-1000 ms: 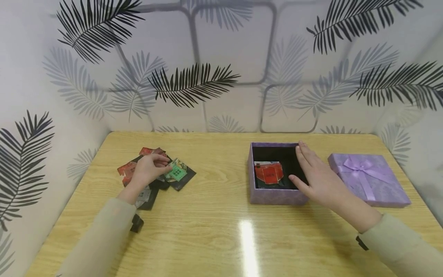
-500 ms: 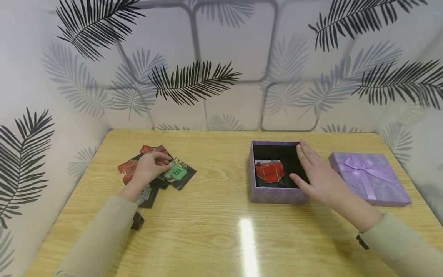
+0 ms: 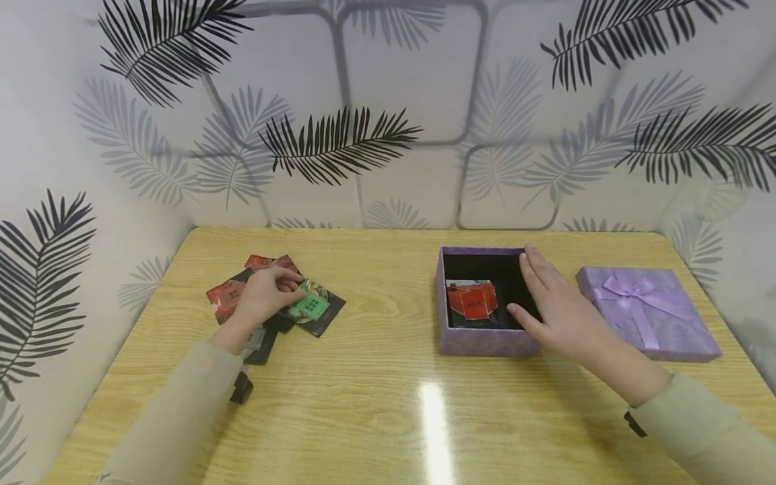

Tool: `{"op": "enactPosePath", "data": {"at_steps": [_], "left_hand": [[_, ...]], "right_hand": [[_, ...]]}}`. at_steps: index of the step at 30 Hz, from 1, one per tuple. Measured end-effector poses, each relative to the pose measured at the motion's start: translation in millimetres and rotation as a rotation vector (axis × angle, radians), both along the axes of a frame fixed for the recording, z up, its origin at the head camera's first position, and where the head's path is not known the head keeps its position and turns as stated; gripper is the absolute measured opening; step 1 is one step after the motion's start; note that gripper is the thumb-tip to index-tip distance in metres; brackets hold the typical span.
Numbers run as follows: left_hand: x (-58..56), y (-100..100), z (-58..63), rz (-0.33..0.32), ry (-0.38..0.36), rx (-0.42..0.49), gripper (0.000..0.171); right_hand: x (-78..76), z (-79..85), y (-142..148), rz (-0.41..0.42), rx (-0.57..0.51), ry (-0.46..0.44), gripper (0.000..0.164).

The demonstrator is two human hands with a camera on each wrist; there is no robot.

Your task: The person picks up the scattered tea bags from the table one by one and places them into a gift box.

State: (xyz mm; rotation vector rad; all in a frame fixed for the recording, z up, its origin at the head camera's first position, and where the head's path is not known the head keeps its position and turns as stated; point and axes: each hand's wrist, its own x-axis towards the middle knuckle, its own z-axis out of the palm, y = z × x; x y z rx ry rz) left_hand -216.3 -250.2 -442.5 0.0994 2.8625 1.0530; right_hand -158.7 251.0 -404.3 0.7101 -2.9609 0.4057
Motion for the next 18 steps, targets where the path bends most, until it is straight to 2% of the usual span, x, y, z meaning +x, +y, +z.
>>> {"op": "enactPosePath", "data": {"at_steps": [11,18], "left_hand": [[1.3,3.1,3.4,0.051,0.057,0.043,0.023],[2.7,10.4,18.9,0.063,0.082,0.056,0.021]], "right_hand": [[0.0,-0.1,0.6,0.005,0.003,0.004,0.088],[0.8,-0.2,0.2,0.007,0.013,0.010,0.087]]}}
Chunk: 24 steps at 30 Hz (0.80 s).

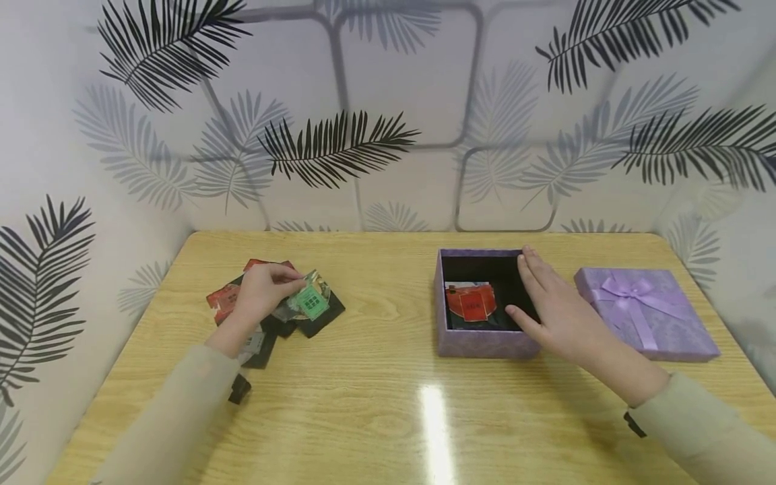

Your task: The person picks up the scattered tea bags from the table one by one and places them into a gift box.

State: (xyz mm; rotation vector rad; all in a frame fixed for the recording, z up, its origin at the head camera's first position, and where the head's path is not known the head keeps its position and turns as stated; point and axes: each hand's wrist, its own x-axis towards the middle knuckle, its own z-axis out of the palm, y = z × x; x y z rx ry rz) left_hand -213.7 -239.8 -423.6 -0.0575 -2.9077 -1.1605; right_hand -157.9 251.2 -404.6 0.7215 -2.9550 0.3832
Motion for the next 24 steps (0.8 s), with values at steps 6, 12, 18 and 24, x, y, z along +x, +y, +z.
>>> {"op": "enactPosePath", "data": {"at_steps": [6,12,18,24], "left_hand": [[-2.5,12.2,18.6,-0.020,-0.011,0.004,0.023],[-11.2,31.3,34.7,-0.067,0.029,0.000,0.022],[-19.9,56.0,50.0,-0.097,0.054,0.004,0.022],[-28.3,83.4,69.0,-0.148,0.108,0.038,0.021]], "right_hand": [[0.5,0.3,-0.2,-0.004,0.005,-0.005,0.088],[0.6,2.5,-1.0,-0.010,0.036,0.001,0.088],[1.4,5.4,-1.8,-0.009,0.071,0.003,0.090],[-0.5,4.7,-0.8,-0.007,0.099,0.003,0.091]]}}
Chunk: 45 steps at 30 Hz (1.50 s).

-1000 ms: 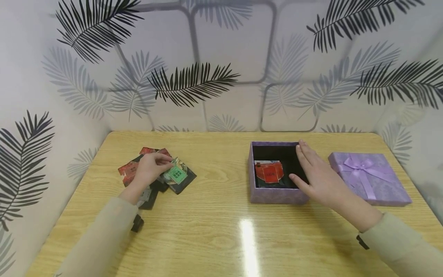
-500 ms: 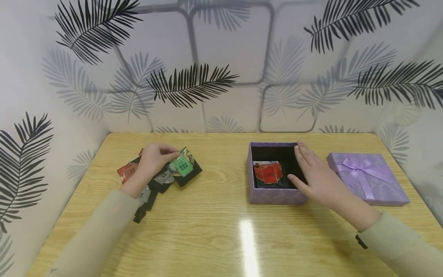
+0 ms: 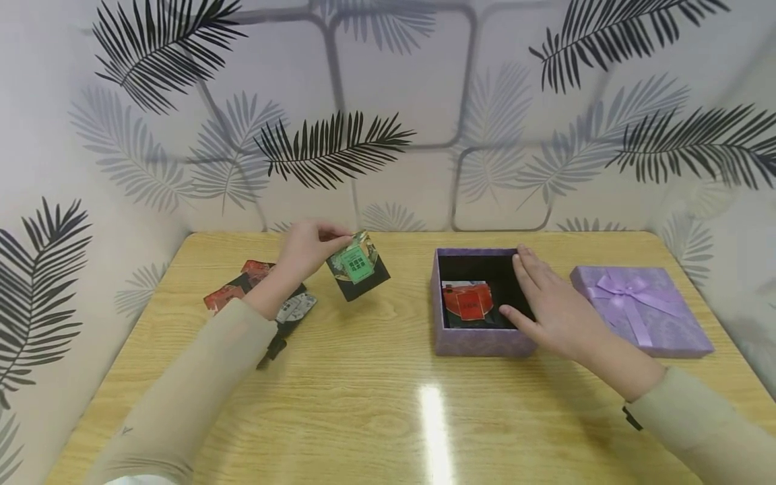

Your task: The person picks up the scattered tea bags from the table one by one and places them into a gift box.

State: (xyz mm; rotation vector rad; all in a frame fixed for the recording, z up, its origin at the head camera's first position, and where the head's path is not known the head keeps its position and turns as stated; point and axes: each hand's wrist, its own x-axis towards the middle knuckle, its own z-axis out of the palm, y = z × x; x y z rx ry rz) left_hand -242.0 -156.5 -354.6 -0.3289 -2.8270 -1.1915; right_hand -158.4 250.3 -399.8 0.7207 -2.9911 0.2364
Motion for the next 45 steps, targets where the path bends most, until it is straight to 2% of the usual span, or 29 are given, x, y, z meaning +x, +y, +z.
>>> {"op": "enactPosePath", "data": {"at_steps": [6,10,19,24,28,32,37,41,45], "left_hand": [[-6.1,32.4,18.8,-0.067,0.035,0.046,0.019],[-8.8,56.4,27.2,-0.097,0.040,0.064,0.017],[-8.2,114.9,37.1,-0.166,0.034,0.094,0.017],[-7.8,140.2,32.2,-0.227,0.025,0.110,0.017],[-7.3,152.0,24.0,-0.287,0.002,0.092,0.017],[-7.9,157.8,13.7,-0.350,-0.015,0.038,0.016],[-8.7,161.3,1.4,-0.417,-0.040,-0.076,0.014],[-8.0,163.9,-4.4,-0.487,-0.025,-0.161,0.013],[-6.3,167.2,-8.2,-0.536,-0.025,-0.205,0.014]], "right_hand": [[-0.9,1.0,0.2,-0.003,0.004,-0.011,0.090],[-0.6,1.6,0.4,-0.005,0.001,-0.017,0.090],[-0.9,0.6,1.6,0.002,-0.012,0.006,0.089],[-0.5,0.7,1.0,0.002,-0.026,0.007,0.088],[0.1,0.1,0.6,0.000,-0.034,0.000,0.087],[0.5,-0.6,0.3,0.002,-0.036,0.002,0.087],[0.6,-0.7,0.1,0.009,-0.044,0.013,0.086],[0.2,-0.8,0.5,0.007,-0.044,0.014,0.086],[-0.3,-1.7,1.2,0.007,-0.045,0.007,0.087]]}}
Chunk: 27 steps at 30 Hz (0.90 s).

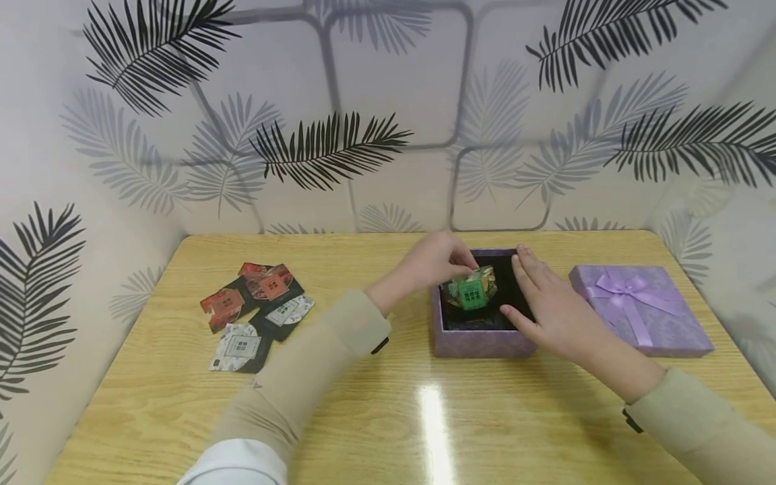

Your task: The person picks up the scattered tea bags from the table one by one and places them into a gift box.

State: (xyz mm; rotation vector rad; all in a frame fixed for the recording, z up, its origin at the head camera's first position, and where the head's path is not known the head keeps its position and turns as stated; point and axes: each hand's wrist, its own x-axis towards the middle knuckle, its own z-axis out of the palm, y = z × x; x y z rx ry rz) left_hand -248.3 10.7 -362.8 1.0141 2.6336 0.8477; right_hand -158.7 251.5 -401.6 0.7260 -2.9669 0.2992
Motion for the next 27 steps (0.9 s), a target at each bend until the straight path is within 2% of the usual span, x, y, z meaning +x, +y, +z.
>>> {"op": "enactPosePath", "data": {"at_steps": [5,8,20,27], "left_hand": [[3.5,3.4,-4.1,-0.028,0.008,-0.026,0.013],[5.4,4.2,-6.6,-0.021,0.016,-0.031,0.013],[4.7,2.8,-10.5,-0.018,0.010,0.013,0.015],[3.8,4.9,-7.0,-0.006,0.053,-0.044,0.019]], "right_hand": [[1.5,1.4,-0.3,-0.001,-0.004,-0.009,0.087],[2.2,2.0,-0.5,-0.004,-0.005,-0.014,0.086],[2.2,1.1,-0.2,-0.005,-0.016,-0.011,0.085],[2.0,-0.4,-0.2,-0.004,-0.024,-0.011,0.084]]}}
